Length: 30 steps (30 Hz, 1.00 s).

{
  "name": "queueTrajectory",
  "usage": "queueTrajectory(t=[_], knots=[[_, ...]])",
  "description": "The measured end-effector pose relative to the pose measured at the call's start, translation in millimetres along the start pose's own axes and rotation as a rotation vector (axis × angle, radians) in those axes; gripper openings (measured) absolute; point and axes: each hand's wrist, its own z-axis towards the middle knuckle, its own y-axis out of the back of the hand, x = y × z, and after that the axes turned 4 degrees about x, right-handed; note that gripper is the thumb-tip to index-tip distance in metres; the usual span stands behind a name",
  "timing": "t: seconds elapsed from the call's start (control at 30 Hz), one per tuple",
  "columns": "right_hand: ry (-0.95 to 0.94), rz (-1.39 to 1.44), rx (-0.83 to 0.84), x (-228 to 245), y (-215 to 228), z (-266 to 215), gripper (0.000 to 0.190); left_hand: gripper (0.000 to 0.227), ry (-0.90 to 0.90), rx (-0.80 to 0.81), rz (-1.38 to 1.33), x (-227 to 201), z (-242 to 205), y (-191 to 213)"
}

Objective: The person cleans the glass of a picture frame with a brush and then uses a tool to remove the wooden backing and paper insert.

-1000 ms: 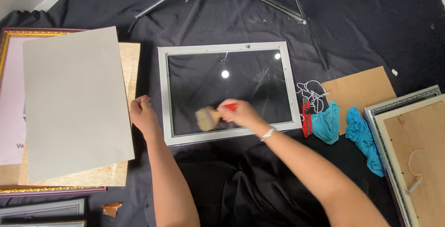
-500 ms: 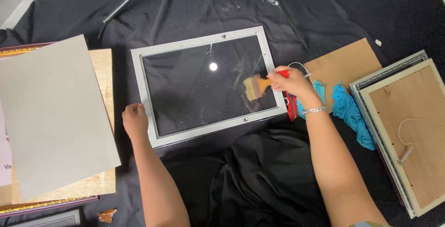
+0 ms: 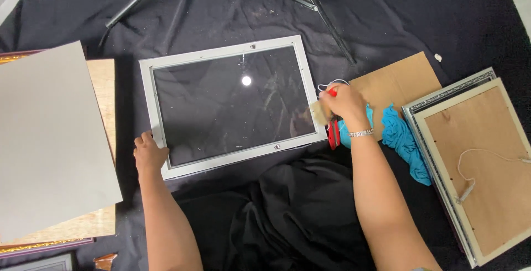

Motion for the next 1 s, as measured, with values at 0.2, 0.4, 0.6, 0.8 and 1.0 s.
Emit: queueTrajectory(t=[0.2,0.4,0.6,0.8,1.0], knots=[[-0.029,-0.007,-0.003,16.2,19.4,-15.6,0.036,0.071,0.066,0.051,-0.063,-8.7,2.2,3.8],[-0.004,-0.234,0.056,32.0,-14.1,-13.5,0.043,0.068,0.133,0.070,-0.127,-6.1,2.6,3.5],[0.279,-0.173,0.112,124.9,-92.4,-74.2,0.038,0.051,0.149,-0.029,-0.521,12.4,18.8,3.6],[0.921,-0.105,-0.189,184.2,-174.7,-120.0,0.027,0.042,0.247,-0.090,-0.708,-12.2,-6.8,44.3],[0.581,0.705,0.512,281.4,-176.5,-153.8,0.016,0.043,0.247,-0.153,-0.933,0.3,2.6,37.4]])
